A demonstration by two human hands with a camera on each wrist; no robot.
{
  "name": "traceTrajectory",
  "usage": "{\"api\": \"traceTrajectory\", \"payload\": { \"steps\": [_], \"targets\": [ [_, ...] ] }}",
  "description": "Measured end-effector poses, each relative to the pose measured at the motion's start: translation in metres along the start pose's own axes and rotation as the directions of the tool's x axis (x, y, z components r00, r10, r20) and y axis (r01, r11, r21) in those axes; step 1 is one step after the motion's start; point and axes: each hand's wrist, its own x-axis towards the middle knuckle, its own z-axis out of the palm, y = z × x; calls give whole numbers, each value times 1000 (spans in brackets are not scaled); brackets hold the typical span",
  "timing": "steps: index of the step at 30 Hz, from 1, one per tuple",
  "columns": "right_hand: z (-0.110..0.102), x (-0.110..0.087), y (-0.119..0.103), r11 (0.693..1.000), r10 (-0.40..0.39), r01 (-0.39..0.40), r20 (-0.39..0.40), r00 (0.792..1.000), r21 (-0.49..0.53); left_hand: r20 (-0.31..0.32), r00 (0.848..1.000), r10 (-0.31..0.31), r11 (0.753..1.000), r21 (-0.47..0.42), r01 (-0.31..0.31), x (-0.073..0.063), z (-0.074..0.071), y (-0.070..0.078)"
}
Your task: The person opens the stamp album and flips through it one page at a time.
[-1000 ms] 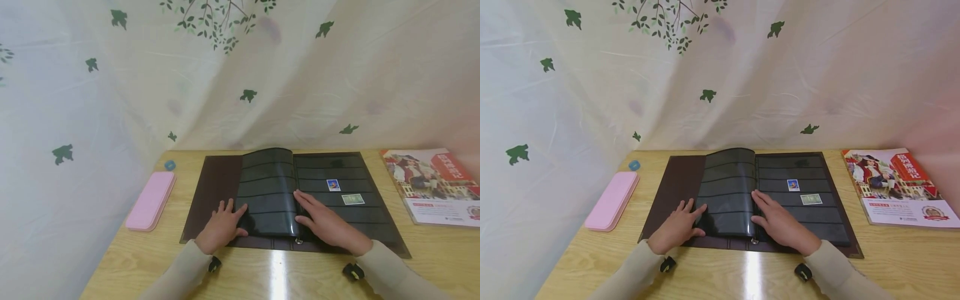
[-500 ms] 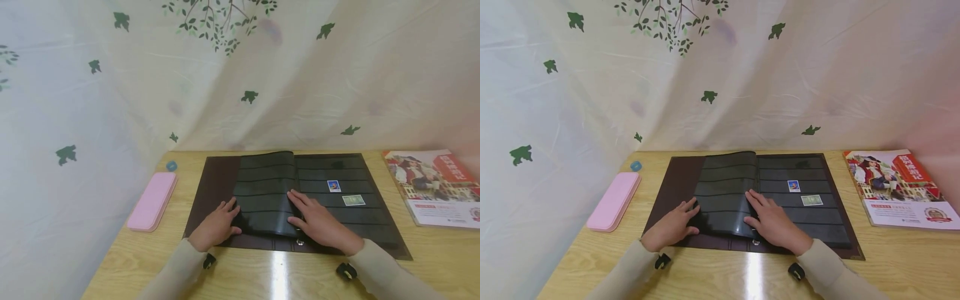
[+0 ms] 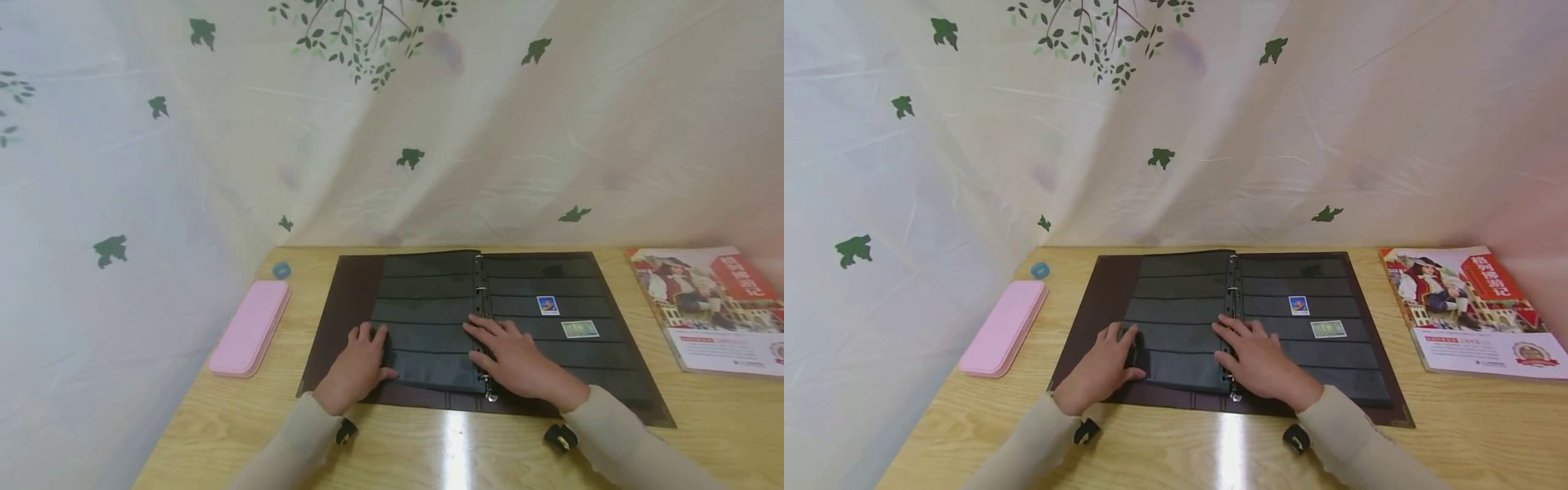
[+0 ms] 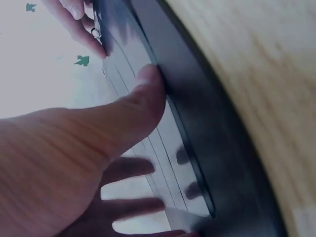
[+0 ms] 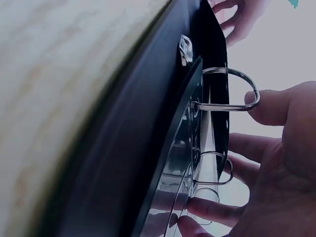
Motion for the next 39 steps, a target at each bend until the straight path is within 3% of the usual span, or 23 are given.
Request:
{"api": "traceTrajectory", "payload": {
  "steps": [7,13,17,23,27,32,39],
  "targets": [
    [-2,5,1,1000,-8,8,3,1000,-11,66,997,50,999,5,-50,0,-4,-6],
    [-2,8,2,1000,0,0,-8,1000,-7,-11,998,68,997,33,-67,0,0,-3],
    [-5,6,6,999,14,-15,3,1000,51,-13,1000,8,996,91,-7,0,4,-1],
    [-14,-2,16,987,52,-52,5,999,152,74,991,-112,992,67,108,1,4,-1],
    [-24,-14,22,983,86,-82,-21,996,162,98,991,-94,992,91,86,1,3,-1],
    [-43,-36,33,983,131,-125,-35,991,135,77,996,-41,986,162,28,-1,1,-3],
    [-59,-74,64,975,220,-219,-85,972,19,99,994,-38,985,172,20,1,2,-4]
  ]
}}
